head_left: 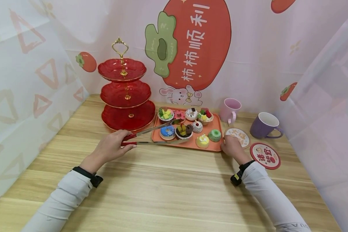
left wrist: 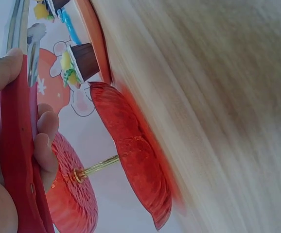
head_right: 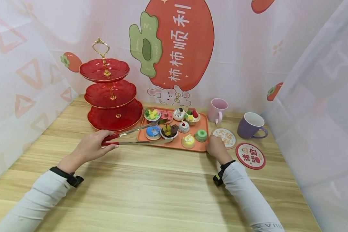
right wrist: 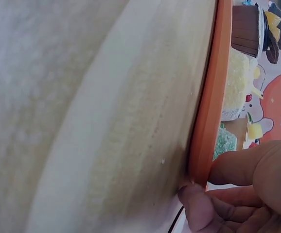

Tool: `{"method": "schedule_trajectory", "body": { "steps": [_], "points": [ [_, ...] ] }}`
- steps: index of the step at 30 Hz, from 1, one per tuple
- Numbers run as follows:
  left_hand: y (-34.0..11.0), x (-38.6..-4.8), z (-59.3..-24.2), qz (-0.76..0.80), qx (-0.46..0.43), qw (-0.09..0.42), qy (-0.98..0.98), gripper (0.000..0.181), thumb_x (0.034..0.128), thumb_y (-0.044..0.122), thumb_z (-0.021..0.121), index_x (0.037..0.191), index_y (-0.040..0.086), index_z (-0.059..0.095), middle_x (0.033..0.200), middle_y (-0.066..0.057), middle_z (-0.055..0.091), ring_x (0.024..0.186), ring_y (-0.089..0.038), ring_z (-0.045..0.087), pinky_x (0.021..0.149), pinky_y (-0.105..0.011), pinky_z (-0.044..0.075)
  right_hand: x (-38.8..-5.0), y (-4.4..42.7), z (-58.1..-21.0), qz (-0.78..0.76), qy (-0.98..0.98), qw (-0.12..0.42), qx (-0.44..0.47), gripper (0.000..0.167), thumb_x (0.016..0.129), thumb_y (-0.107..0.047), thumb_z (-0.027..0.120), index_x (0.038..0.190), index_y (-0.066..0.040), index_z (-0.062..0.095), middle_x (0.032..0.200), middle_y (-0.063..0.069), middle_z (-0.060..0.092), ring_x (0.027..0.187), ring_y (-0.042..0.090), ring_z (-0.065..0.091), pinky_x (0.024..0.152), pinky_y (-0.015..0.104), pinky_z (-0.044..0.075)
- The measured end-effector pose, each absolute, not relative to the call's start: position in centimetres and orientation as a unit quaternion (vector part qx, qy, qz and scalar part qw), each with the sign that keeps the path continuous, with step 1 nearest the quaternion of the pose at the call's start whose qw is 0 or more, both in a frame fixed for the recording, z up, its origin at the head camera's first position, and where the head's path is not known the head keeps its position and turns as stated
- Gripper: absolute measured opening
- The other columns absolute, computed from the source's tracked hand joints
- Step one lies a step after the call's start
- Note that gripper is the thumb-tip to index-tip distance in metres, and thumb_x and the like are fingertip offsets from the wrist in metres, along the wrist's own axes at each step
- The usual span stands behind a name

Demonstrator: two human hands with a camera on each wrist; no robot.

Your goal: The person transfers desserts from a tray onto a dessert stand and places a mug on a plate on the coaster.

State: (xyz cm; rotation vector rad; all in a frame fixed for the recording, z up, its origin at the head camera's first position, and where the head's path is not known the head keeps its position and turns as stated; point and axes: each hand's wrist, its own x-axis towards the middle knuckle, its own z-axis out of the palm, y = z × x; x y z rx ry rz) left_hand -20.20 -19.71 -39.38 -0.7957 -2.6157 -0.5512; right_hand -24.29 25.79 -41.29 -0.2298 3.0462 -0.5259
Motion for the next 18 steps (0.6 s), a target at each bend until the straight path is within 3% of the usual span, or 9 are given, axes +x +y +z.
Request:
{"method": "schedule_trajectory", "body": {
  "steps": [3,6,18],
  "points": [
    [-19.67,-20.21,-39.37,-0.193,-0.273,0.167,-0.927,0.037,0.0734,0.026,0.080,0.097,0.007,0.060,0.082,-0.006,0.061,0.065,-0.016,0.052,0.055,-0.030,0.045,-24.55,25.74,-41.50,-0.170,0.983,0.036,-0.065,0.009,0.082,-0.002,0.056,0.082,0.007,0.057,0.071,0.014,0.054,0.064,0.027,0.051,0.057,0.036,0.042],
    [-19.63,-20.26,-39.41,-0.194,-0.267,0.159,-0.930,0.037,0.0739,0.026,0.080,0.098,0.006,0.060,0.083,-0.006,0.062,0.066,-0.017,0.052,0.056,-0.031,0.045,-24.67,25.70,-41.59,-0.168,0.983,0.049,-0.057,0.008,0.082,-0.002,0.056,0.076,0.001,0.053,0.065,0.008,0.049,0.059,0.024,0.049,0.053,0.033,0.039],
    [-19.41,-20.34,-39.39,-0.180,-0.267,0.151,-0.934,0.037,0.0738,0.028,0.080,0.097,0.006,0.060,0.083,-0.007,0.062,0.065,-0.017,0.052,0.056,-0.030,0.044,-24.73,25.53,-41.46,-0.163,0.984,0.057,-0.051,0.011,0.083,-0.002,0.056,0.072,0.000,0.052,0.064,0.008,0.048,0.057,0.023,0.049,0.052,0.032,0.039]
  ]
}}
